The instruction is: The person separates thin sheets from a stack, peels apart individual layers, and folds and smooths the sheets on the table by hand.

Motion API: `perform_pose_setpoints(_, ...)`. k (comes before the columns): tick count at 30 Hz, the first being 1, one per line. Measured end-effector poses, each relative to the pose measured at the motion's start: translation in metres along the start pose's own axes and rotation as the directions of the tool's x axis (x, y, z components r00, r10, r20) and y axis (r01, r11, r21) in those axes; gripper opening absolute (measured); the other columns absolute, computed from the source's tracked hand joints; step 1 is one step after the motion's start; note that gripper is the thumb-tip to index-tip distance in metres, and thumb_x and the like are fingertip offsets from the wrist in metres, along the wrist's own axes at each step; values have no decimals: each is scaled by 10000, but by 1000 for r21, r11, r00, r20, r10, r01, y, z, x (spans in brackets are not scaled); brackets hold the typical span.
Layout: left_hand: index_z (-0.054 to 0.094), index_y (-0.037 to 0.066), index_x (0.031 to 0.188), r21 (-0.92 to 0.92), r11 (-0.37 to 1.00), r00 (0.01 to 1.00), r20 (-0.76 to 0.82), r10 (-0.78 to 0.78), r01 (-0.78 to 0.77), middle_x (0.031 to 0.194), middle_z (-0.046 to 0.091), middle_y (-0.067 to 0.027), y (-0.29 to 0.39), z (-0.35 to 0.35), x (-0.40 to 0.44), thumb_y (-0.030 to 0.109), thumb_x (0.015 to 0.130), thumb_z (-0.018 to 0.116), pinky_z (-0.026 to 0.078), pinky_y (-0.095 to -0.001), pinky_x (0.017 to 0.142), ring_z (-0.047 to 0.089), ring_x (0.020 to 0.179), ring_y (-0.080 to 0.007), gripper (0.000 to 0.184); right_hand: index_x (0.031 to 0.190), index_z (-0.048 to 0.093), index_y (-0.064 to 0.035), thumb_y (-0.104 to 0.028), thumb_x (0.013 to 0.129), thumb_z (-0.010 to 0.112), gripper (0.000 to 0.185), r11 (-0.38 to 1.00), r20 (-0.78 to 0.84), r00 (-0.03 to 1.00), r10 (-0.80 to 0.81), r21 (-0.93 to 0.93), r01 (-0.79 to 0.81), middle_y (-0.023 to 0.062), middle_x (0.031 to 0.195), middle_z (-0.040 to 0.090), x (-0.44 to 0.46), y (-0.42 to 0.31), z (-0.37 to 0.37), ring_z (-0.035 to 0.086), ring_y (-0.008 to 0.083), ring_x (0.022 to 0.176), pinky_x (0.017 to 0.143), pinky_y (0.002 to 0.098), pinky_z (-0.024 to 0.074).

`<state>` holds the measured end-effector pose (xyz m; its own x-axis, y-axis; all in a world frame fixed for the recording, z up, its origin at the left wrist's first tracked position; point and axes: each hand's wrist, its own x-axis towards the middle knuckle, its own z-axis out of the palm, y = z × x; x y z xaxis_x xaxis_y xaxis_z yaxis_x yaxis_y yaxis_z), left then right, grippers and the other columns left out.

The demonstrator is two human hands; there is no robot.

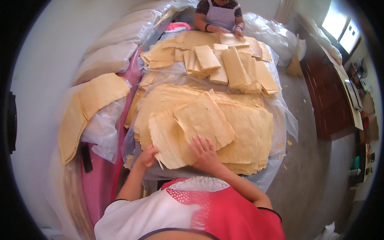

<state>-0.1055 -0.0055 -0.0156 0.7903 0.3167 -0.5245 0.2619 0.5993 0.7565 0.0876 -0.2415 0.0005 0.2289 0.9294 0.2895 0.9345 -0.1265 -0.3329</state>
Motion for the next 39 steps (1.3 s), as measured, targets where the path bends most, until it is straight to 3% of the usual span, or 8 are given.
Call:
perform_pose_setpoints(9,537,-10,1223,-76,996,972,234,-20,39,1218,611,-133,-4,133,-43,118,924,527,514,-396,936,601,1116,-228,326,1173,610,-30,-186,764,748,459,925,-381,907,181,378,-26,191,1196,614,-63,9,11,590,337,1118,951,425,452)
perform_pose_setpoints(13,552,36,1034,140,949,908,357,217,-282,1224,591,-157,-2,156,-10,218,940,580,491,-377,938,589,1120,-265,208,1053,646,55,-181,902,646,281,359,-116,643,757,896,-262,110,947,703,-68,21,33,639,180,852,765,312,492)
perform_pose_setpoints(16,581,60,1163,651,265,666,503,551,-711,1308,550,-171,14,161,20,244,901,596,420,-421,1020,531,1210,-330,320,1080,644,60,-188,905,644,303,188,86,545,834,884,-427,100,975,704,-67,33,33,630,146,885,774,316,496)
perform_pose_setpoints(18,559,125,1288,748,-332,499,641,583,-574,1422,453,-155,15,157,47,343,848,646,294,-508,1102,395,1343,-347,499,1065,650,70,-178,891,647,303,219,12,540,841,907,-360,123,924,707,-62,31,30,648,184,843,760,326,503)
perform_pose_setpoints(21,509,218,1382,741,-493,593,666,452,-456,1510,352,-113,-5,146,75,417,832,643,173,-593,1121,254,1431,-310,601,1138,609,59,-192,874,655,367,272,95,605,791,830,-487,155,1025,688,-67,30,22,648,223,928,779,330,500)
perform_pose_setpoints(25,491,285,1394,702,-522,593,702,393,-485,1529,316,-99,-25,137,88,503,831,606,126,-670,1095,221,1443,-296,615,1251,527,26,-209,812,738,541,307,-15,558,830,847,-434,168,1230,608,-68,24,11,585,224,1109,889,368,461)
perform_pose_setpoints(27,495,301,1389,713,-526,614,687,389,-464,1532,319,-82,-26,137,84,505,834,604,137,-664,1096,227,1441,-291,601,1316,449,-9,-230,715,794,728,820,-461,697,549,131,-558,201,1403,450,-64,16,-25,416,310,1325,1043,469,342)
perform_pose_setpoints(39,596,133,1241,735,-403,659,673,337,-545,1348,538,-105,47,75,89,206,681,729,361,-432,1064,468,1285,-291,580,1290,499,-24,-213,600,810,781,981,-119,975,190,-13,-193,196,1405,455,-67,33,-7,401,346,1345,1098,489,301)
